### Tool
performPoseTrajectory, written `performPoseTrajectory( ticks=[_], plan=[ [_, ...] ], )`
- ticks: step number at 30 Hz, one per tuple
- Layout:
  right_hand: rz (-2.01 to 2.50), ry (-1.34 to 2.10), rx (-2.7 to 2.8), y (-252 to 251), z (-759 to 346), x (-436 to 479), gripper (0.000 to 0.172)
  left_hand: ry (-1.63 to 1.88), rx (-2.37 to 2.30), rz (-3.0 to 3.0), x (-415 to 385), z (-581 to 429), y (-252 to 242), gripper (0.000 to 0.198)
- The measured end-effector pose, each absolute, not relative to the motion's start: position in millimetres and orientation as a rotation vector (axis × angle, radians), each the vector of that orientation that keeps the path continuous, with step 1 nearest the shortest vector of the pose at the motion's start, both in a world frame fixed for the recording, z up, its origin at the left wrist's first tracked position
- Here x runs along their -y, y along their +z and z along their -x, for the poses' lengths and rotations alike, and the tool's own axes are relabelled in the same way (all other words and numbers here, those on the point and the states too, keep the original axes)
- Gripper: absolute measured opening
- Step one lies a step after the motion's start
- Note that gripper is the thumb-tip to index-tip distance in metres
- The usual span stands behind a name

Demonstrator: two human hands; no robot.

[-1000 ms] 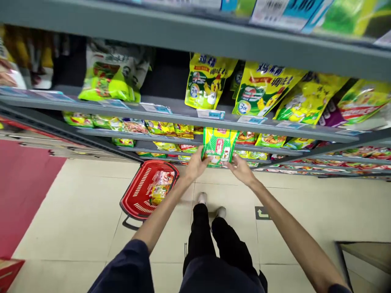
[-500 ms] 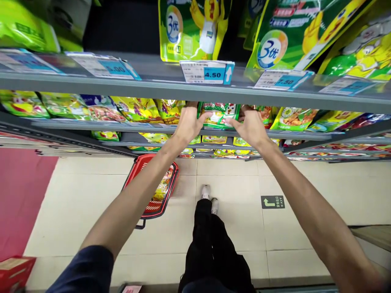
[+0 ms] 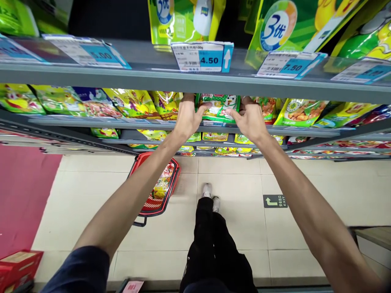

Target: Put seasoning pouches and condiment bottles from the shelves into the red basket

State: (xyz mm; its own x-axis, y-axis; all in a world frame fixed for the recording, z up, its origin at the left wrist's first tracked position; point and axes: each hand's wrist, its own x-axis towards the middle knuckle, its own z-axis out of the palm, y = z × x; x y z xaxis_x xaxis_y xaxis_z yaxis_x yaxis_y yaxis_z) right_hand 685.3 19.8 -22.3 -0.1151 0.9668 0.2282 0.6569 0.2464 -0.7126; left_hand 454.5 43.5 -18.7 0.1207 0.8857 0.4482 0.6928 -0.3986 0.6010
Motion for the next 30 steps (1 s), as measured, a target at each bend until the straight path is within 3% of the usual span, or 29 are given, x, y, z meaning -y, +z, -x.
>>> performPoseTrajectory(
  ticks=[11,16,20,25,30],
  plan=[
    [1.470,0.459,1.914,-33,-688,-1,0.058,1.023,-1.542,-2.166,-27,-453,-24,0.053],
    [1.499,0.543,1.909,-16,-687,-3,0.045,0.839,-1.688,-2.110,-39,-453,-23,0.050],
    [1.579,0.565,1.892,-1,-689,-5,0.036,0.900,-1.705,-2.093,-38,-454,-25,0.047],
    [1.492,0.429,1.739,-3,-690,35,0.029,1.119,-1.769,-2.183,7,-449,-14,0.027],
    [1.423,0.495,1.882,-18,-678,48,0.023,1.026,-1.563,-2.295,28,-446,-16,0.005]
  ],
)
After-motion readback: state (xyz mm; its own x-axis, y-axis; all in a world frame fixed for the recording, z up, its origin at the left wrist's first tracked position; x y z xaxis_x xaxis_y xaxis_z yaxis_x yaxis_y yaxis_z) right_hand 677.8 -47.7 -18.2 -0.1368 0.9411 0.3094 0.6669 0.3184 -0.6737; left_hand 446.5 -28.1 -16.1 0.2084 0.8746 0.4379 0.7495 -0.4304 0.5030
